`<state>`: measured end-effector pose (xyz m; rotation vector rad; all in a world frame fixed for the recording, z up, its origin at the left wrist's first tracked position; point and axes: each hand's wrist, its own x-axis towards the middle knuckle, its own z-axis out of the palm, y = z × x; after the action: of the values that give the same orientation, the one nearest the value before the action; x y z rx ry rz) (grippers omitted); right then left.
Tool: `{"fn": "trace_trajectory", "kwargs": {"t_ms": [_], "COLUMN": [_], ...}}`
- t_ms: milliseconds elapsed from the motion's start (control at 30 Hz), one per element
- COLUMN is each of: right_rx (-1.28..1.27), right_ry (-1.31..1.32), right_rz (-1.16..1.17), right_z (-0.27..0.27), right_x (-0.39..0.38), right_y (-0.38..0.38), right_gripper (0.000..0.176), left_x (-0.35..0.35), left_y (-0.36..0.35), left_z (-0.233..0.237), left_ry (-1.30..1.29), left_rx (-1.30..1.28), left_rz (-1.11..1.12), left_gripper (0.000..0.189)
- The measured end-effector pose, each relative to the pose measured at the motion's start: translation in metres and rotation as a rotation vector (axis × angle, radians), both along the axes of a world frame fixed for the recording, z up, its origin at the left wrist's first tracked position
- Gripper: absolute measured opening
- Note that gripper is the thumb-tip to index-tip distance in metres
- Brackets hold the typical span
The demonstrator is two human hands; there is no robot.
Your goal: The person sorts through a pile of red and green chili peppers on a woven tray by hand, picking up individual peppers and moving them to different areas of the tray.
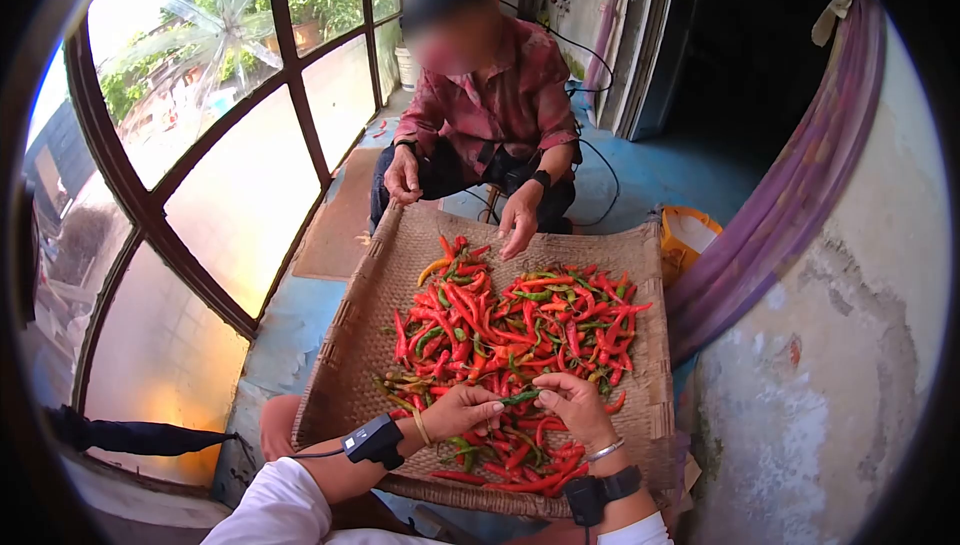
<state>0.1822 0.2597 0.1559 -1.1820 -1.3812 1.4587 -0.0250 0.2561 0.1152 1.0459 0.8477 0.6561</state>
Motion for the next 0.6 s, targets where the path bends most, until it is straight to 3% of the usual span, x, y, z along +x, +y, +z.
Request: {"fn": "trace_trajectory", "kwargs": {"t_ms": [67,133,233,433,600], "right_rx": [-0.035,-0.019,0.016,-0.056,-0.114], "right_ry": [0.033,-0.18,-0.294,-0.152,0.019], "right_rz": [0.083,0.237,0.235,0.123,-0.118], "right_z": [0.003,0.002,0.004,0.0,-0.007], "right_x": [-0.002,-0.007,-0.011,-0.001,0.003], "right_y": [-0.003,-0.005,-0.006,-0.002,0.003], "right_gripper": [0.017,0.016,0.015,0.013,0.013], "left_x": [0.002,0.003,0.003,0.001,-0.006], "left_y": [-0.001,-0.004,-0.004,-0.003,0.003], "left_z": [-0.006,-0.008,0.001,0.002,0.007], "left_ry": [-0.003,0.008,0.012,0.045,-0.099], "left_rx": [0.038,0.007,-0.02,-0.02,-0.111], "left_rz": [-0.125,-0.146,-0.128,-0.112,0.13], "left_gripper": [0.021,0.022,0.023,0.022,0.022]}}
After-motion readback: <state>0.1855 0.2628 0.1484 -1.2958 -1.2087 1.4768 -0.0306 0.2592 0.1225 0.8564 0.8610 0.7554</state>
